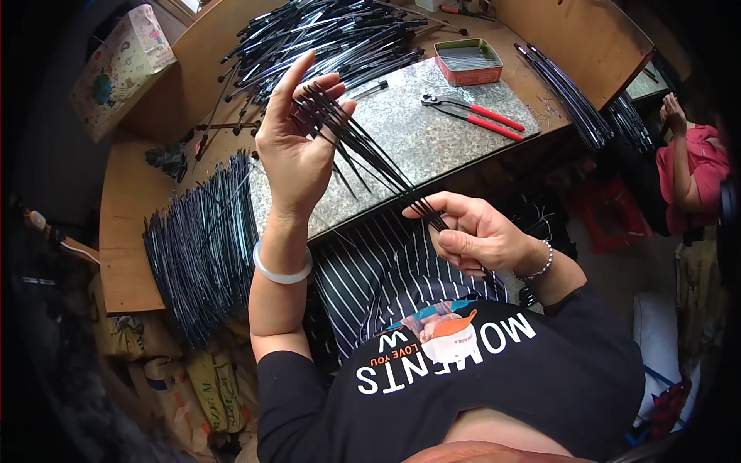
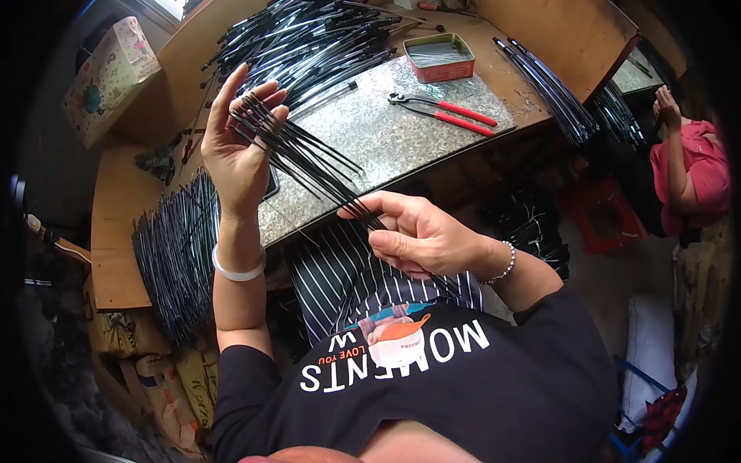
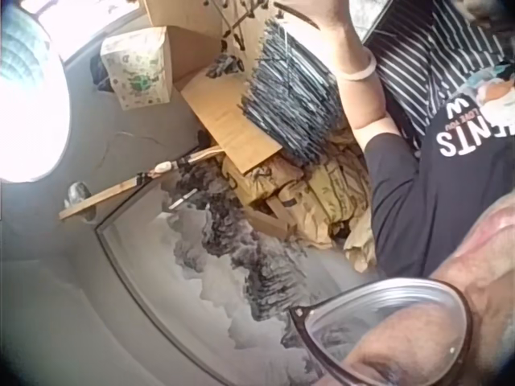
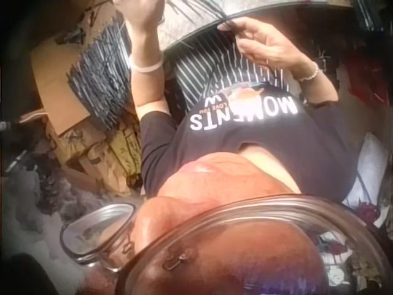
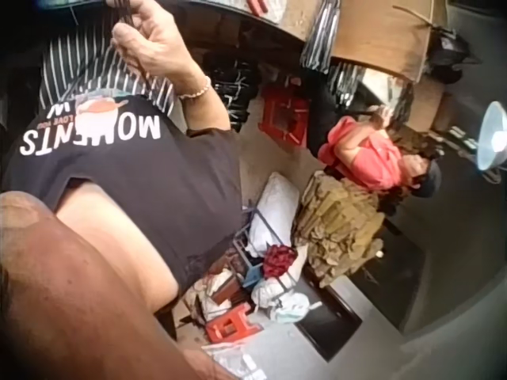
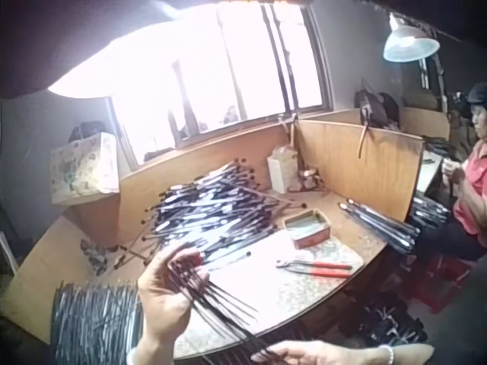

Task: The person threads wire through bundles of umbrella ribs, attaches the ribs around an umbrella shaft hub, and secures the wire in place using pliers.

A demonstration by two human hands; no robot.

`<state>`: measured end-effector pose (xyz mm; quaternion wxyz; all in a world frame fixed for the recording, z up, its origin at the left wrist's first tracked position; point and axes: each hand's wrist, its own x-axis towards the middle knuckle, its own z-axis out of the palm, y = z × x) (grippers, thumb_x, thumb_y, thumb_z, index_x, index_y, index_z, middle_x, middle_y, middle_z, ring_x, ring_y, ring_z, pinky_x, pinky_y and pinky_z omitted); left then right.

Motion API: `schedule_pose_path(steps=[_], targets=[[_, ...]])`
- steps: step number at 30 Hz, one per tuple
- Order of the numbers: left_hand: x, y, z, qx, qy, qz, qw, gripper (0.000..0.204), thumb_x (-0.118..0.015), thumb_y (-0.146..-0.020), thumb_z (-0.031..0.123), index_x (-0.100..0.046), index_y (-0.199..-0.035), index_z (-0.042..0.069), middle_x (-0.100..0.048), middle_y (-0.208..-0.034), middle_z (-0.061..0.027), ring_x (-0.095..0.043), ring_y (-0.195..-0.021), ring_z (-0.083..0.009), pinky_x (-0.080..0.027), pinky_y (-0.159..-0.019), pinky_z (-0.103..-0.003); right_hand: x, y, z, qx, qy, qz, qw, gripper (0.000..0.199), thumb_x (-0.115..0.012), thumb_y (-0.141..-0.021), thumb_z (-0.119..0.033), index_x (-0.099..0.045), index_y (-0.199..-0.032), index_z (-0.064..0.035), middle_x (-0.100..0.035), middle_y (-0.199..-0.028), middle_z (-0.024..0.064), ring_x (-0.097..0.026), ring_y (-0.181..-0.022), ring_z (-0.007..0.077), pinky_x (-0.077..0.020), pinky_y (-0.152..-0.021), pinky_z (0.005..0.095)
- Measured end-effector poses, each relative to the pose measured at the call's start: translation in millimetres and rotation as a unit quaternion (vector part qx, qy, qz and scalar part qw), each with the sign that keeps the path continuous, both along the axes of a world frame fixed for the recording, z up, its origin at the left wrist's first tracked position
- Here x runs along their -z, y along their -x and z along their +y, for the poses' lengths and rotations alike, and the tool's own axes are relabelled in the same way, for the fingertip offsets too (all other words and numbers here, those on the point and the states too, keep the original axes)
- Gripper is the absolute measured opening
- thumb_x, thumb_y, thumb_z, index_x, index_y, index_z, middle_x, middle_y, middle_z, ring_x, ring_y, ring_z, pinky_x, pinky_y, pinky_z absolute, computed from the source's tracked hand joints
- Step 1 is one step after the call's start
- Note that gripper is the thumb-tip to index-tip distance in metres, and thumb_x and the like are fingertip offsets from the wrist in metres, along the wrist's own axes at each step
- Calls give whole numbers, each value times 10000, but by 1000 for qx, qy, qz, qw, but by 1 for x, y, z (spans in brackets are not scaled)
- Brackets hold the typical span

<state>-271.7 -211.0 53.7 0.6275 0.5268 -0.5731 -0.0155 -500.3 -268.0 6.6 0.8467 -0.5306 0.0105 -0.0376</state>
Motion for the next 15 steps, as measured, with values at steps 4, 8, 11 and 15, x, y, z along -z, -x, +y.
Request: schedule_pose_path(steps=[4, 8, 11, 15], targets=[[-7, -3, 0, -2, 13, 23, 1000, 528, -651, -767, -27, -446, -1247, 51, -623, -942, -84, -615, -853, -134, -521, -778, -250, 0, -4, -2, 0, -25, -3, 1000, 365, -487, -918, -128, -393, -1233, 32, -431, -622, -25, -374, -472, 11, -339, -406, 149], [-17, -26, -2, -36, 63, 44, 996, 475, -633, -784, -33, -461, -1221, 42, -621, -932, -97, -613, -835, -137, -528, -764, -252, 17, 2, -10, -2, -24, 29, 999, 272, -490, -921, -140, -479, -1129, 35, -423, -599, -33, -364, -465, 6, -312, -401, 147], [-22, -48, -3, -22, 90, 97, 991, 434, -618, -797, -38, -469, -1199, 30, -618, -922, -109, -611, -824, -143, -533, -753, -254, 40, 15, -25, 12, -2, 68, 998, 223, -490, -924, -151, -527, -1046, 32, -418, -576, -40, -356, -457, 3, -291, -396, 146], [-27, -71, -1, -61, 107, 108, 986, 391, -593, -810, -56, -467, -1174, 8, -614, -938, -141, -616, -832, -161, -541, -740, -267, 61, 26, -53, 59, 39, 85, 994, 213, -476, -933, -164, -552, -967, 32, -409, -546, -50, -346, -442, 7, -279, -393, 153]])
